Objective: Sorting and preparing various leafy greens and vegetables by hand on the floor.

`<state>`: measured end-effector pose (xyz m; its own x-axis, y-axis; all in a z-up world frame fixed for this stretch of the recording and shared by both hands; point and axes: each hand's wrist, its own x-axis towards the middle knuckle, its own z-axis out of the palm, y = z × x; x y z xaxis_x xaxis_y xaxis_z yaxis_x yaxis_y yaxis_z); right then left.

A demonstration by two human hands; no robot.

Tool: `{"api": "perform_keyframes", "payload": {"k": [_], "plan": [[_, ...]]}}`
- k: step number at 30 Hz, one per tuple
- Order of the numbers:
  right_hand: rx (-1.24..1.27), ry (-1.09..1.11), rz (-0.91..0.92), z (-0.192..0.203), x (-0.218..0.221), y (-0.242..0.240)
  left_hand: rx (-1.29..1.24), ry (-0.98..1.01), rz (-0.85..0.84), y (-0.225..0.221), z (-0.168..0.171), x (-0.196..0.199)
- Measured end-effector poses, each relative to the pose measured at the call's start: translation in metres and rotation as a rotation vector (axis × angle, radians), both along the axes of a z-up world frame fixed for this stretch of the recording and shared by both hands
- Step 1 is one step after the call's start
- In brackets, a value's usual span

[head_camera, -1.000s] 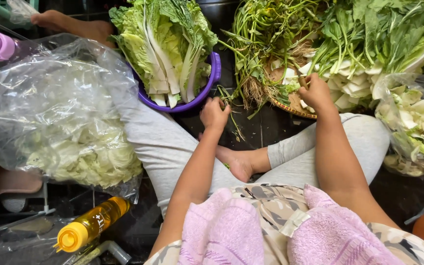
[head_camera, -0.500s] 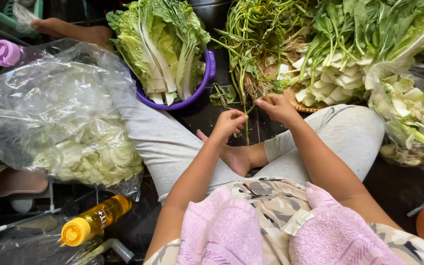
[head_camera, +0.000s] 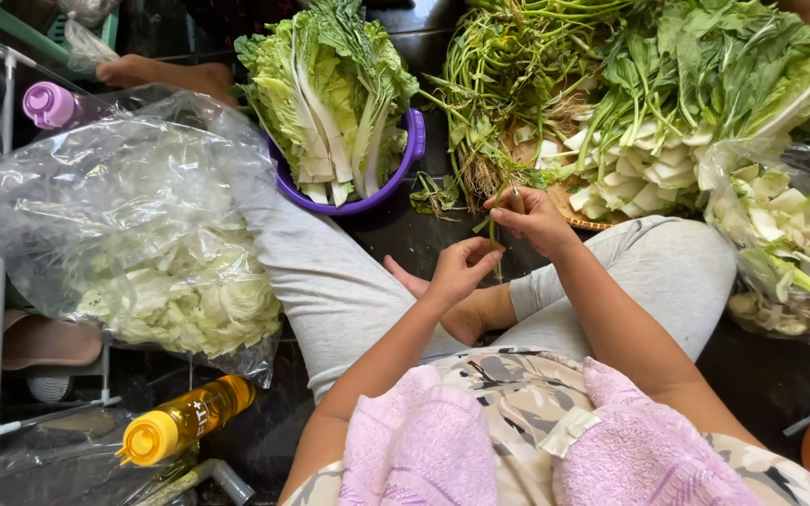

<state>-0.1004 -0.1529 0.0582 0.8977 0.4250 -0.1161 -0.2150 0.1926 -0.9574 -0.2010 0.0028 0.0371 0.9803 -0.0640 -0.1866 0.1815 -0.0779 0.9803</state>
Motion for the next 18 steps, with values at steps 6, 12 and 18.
{"api": "perform_keyframes", "payload": {"k": [6,12,18], "plan": [[-0.021,-0.017,-0.037,-0.018,-0.001,0.000,-0.102,-0.055,0.111,-0.003,-0.017,0.003],[-0.094,-0.074,-0.003,0.004,-0.019,0.002,-0.415,-0.124,0.554,0.017,0.006,0.018],[-0.041,0.352,0.082,-0.008,-0.060,0.027,-0.465,-0.122,0.700,0.025,-0.005,0.019]]}}
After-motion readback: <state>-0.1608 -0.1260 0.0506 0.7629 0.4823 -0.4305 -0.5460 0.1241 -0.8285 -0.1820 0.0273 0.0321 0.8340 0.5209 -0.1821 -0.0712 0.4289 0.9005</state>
